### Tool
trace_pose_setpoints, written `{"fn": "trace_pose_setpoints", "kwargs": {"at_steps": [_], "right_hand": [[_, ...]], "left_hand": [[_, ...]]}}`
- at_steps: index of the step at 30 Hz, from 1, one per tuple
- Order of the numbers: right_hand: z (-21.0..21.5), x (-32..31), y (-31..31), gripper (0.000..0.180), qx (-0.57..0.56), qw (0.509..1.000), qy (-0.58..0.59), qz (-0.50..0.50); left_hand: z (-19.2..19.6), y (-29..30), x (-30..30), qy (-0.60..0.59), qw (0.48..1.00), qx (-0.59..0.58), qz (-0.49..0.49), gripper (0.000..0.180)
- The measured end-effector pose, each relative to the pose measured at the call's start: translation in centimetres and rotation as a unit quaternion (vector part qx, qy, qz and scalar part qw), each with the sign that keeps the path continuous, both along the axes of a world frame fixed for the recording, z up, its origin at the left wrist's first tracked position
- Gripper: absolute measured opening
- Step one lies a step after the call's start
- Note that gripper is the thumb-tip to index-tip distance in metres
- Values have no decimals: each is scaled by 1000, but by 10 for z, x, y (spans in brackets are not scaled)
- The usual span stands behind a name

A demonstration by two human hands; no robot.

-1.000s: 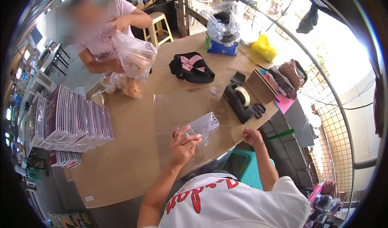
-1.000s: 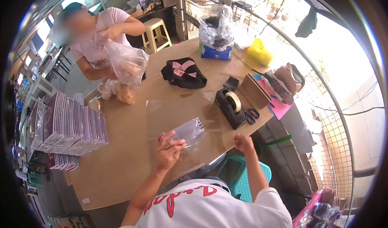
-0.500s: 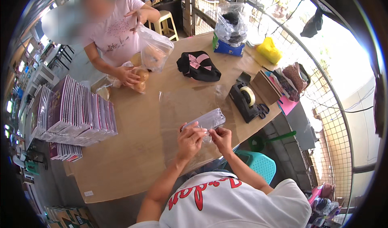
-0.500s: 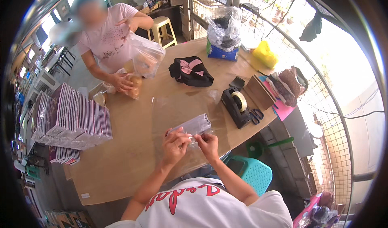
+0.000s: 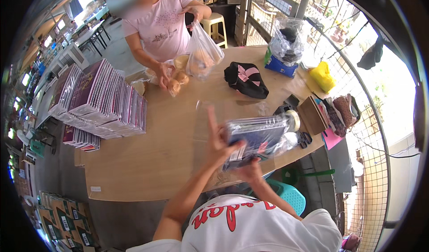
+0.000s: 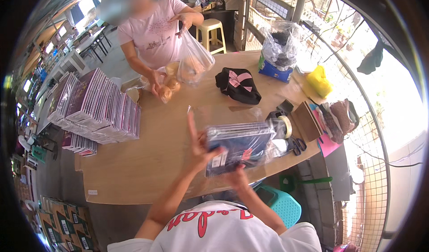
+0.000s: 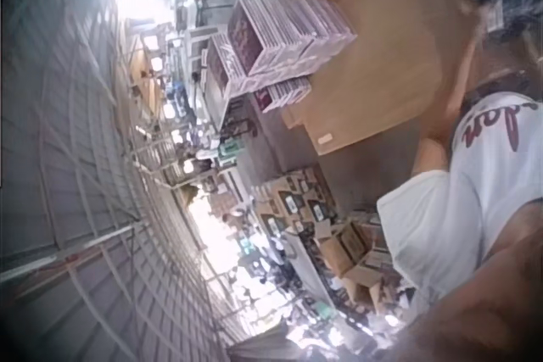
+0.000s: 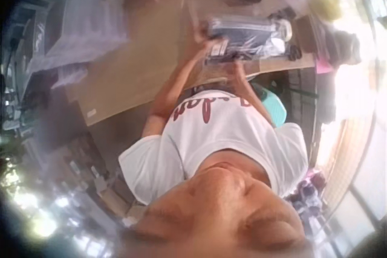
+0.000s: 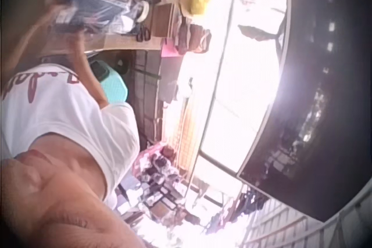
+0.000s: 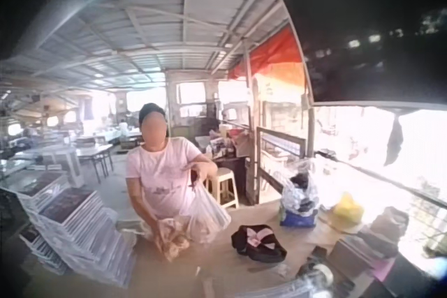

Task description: The person takes a stack of notebooks from a larger pile and places them into a plastic bag, then uses tape from a dispenser to seal the bag.

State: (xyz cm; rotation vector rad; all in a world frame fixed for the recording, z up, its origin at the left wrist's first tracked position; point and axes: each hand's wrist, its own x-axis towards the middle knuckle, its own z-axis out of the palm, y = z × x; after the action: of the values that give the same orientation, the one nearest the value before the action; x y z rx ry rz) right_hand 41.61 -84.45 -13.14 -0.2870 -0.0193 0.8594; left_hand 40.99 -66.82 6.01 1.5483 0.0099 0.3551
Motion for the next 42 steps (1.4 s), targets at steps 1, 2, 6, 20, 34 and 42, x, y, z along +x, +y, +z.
{"fn": "trace_pose_setpoints", "kwargs": {"at_steps": [1, 2, 6, 20, 34, 42], "right_hand": [[29, 12, -12, 86, -112, 988, -64, -82], [47, 29, -24, 86, -143, 976, -116, -118], [70, 73, -44, 69, -366, 807, -456, -85], [287, 93, -10, 54, -445, 52, -894, 30], [23, 82, -14, 134, -403, 739, -524, -128], [219, 50, -5, 67, -516, 266, -785, -217]], "left_hand": [[-10, 13, -14, -44, 986, -163, 9, 130], [-11, 23, -17, -60, 996, 34, 53, 131], [-64, 31, -17, -5, 993, 120, -7, 135], [55, 100, 1, -236, 666, 702, -89, 84], [-106, 37, -13, 49, 997, -20, -56, 139], [-98, -2, -32, -139, 936, 118, 301, 93]]}}
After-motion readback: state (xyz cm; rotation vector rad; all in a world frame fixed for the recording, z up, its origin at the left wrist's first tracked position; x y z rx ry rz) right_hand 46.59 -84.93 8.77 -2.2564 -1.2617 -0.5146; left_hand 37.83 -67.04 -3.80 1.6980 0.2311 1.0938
